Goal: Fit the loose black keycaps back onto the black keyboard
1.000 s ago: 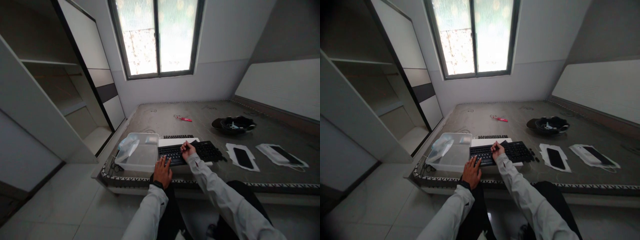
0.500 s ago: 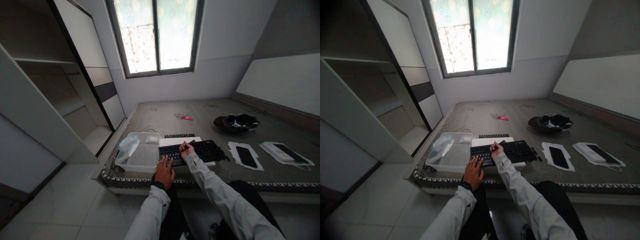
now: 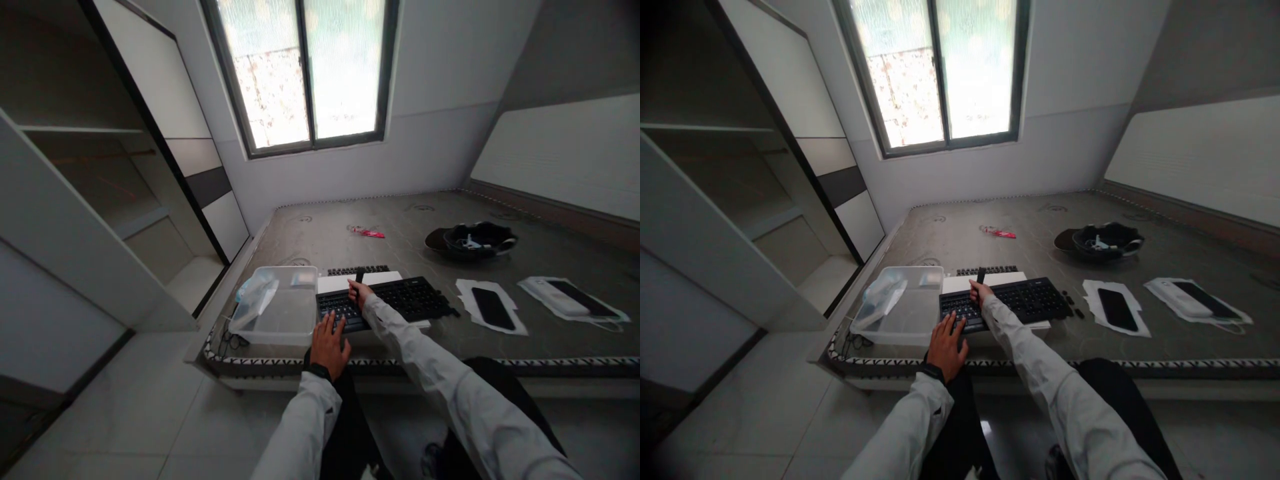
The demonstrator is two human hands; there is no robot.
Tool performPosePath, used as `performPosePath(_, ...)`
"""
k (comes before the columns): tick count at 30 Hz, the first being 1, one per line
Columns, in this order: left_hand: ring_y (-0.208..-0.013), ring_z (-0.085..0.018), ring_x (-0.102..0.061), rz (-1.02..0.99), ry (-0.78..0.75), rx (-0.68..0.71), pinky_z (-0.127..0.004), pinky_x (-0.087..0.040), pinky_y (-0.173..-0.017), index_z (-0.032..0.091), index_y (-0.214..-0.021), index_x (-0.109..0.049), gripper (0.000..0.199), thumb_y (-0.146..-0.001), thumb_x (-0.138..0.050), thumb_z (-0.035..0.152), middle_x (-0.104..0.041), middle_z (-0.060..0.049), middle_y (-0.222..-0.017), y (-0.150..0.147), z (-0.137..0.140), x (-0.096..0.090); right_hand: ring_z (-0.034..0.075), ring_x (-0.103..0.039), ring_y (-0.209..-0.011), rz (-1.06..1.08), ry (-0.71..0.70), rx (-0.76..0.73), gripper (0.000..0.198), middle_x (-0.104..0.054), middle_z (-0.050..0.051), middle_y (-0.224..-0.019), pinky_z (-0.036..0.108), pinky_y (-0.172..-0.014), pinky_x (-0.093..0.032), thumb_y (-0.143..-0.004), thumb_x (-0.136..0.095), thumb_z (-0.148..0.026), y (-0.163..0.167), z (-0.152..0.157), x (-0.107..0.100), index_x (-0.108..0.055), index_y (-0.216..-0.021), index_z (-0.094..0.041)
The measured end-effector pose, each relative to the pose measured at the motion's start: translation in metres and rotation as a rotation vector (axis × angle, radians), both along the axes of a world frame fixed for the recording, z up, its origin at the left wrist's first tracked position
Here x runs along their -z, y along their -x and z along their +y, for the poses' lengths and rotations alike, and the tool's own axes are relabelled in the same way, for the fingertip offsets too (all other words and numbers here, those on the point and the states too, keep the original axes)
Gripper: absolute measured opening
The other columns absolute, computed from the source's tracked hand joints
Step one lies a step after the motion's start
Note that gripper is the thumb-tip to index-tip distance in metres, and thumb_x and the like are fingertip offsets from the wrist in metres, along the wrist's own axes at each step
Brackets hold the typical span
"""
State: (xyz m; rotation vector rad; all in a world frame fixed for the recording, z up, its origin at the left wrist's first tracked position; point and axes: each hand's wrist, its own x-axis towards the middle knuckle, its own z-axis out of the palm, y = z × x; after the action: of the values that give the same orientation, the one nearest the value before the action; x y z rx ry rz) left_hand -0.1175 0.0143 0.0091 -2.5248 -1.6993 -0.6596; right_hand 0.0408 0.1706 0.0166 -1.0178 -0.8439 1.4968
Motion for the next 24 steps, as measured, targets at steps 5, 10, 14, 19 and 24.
performPosePath(5,-0.137,-0.026,-0.031,-0.001,0.0,0.003,-0.046,-0.031,-0.11,0.026,-0.139,-0.043,0.057,-0.083,-0.053,0.03,-0.033,-0.006,-0.151,0.001,0.0,-0.001,0.004,-0.024,-0.033,-0.014,-0.049,0.046,0.052,-0.03,-0.011,-0.038,0.02,-0.033,-0.017,-0.06,-0.076,-0.054,0.007,-0.004,-0.003,-0.034,-0.06,-0.024)
performPosePath(10,-0.137,-0.027,-0.031,0.008,0.003,0.002,-0.046,-0.03,-0.11,0.026,-0.14,-0.043,0.058,-0.083,-0.053,0.031,-0.032,-0.005,-0.152,0.001,0.001,0.001,0.005,-0.028,-0.035,-0.059,-0.106,0.1,0.053,-0.034,-0.01,-0.039,0.021,-0.034,-0.021,-0.055,-0.076,-0.06,0.013,-0.011,-0.003,-0.038,-0.061,-0.024)
performPosePath(14,-0.137,-0.027,-0.03,-0.002,-0.001,0.005,-0.047,-0.03,-0.111,0.025,-0.14,-0.043,0.057,-0.083,-0.052,0.031,-0.034,-0.006,-0.151,0.0,0.001,0.0,0.008,-0.036,-0.037,-0.117,-0.125,0.12,0.051,-0.042,-0.006,-0.04,0.023,-0.035,-0.026,-0.055,-0.075,-0.063,0.012,-0.017,-0.002,-0.043,-0.06,-0.023)
performPosePath(19,-0.137,-0.026,-0.031,-0.013,-0.001,0.007,-0.046,-0.03,-0.111,0.026,-0.139,-0.044,0.057,-0.082,-0.053,0.03,-0.034,-0.005,-0.151,0.001,0.0,-0.002,0.009,-0.037,-0.036,-0.15,-0.141,0.103,0.053,-0.043,-0.005,-0.039,0.024,-0.035,-0.027,-0.053,-0.074,-0.067,0.01,-0.022,-0.002,-0.047,-0.06,-0.022)
performPosePath(24,-0.136,-0.027,-0.031,-0.013,0.002,0.005,-0.046,-0.031,-0.11,0.025,-0.139,-0.044,0.057,-0.083,-0.053,0.029,-0.035,-0.006,-0.15,0.0,0.0,-0.002,0.007,-0.028,-0.032,-0.131,-0.146,0.072,0.052,-0.033,-0.008,-0.034,0.024,-0.032,-0.02,-0.055,-0.073,-0.067,0.008,-0.02,0.0,-0.045,-0.057,-0.023)
